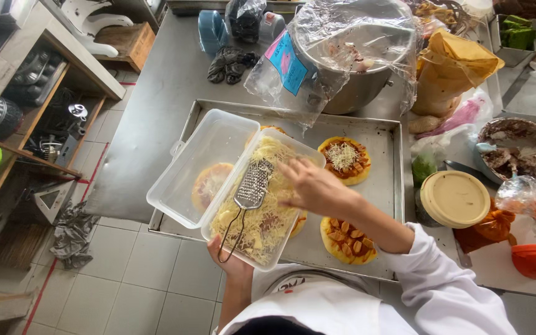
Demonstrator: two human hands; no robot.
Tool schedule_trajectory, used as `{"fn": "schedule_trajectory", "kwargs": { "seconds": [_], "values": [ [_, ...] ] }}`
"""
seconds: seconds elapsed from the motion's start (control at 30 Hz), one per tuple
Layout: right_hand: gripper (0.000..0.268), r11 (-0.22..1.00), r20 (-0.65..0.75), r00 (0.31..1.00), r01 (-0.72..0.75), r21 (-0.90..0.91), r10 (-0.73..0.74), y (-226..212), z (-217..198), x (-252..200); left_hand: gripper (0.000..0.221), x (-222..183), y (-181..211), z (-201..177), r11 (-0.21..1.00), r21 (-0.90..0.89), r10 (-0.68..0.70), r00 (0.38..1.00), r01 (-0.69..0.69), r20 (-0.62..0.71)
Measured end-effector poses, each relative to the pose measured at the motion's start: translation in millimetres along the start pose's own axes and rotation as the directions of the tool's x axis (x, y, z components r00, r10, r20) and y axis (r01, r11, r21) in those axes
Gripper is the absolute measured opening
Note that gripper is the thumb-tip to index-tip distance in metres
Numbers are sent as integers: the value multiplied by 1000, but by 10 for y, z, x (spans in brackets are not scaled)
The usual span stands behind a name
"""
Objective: The person sprinkles shredded cheese onto several small pizzas on a baking tray by hand and then slides the tray into a commercial oven.
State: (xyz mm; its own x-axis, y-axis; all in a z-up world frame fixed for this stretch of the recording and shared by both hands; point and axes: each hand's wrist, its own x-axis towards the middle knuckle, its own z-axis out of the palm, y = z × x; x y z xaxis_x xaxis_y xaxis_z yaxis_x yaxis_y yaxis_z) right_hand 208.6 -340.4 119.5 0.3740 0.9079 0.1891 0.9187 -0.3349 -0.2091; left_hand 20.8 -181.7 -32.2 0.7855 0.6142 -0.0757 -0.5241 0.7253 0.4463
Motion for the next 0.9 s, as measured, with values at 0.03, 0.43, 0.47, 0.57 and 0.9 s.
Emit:
{"fn": "schedule_trajectory", "kwargs": {
  "seconds": [0.03,0.43,0.47,0.57,0.9],
  "values": [
    [103,997,144,987,-71,-12,72,-53,23,2,72,5,-9,32,1000,-2,0,1000,0,-1],
    [45,852,210,960,-265,451,187,-50,351,98,73,-97,-36,26,999,-34,-14,999,13,-29],
    [45,853,209,960,-262,451,185,28,376,113,73,-88,-33,20,1000,-29,-6,1000,5,-30],
    [31,817,80,987,-158,554,137,208,395,172,72,-94,-4,22,999,-36,-3,1000,3,-11],
    [23,914,47,989,-149,379,141,207,218,207,76,-186,165,191,1000,-23,17,1000,-17,-11]
  ]
}}
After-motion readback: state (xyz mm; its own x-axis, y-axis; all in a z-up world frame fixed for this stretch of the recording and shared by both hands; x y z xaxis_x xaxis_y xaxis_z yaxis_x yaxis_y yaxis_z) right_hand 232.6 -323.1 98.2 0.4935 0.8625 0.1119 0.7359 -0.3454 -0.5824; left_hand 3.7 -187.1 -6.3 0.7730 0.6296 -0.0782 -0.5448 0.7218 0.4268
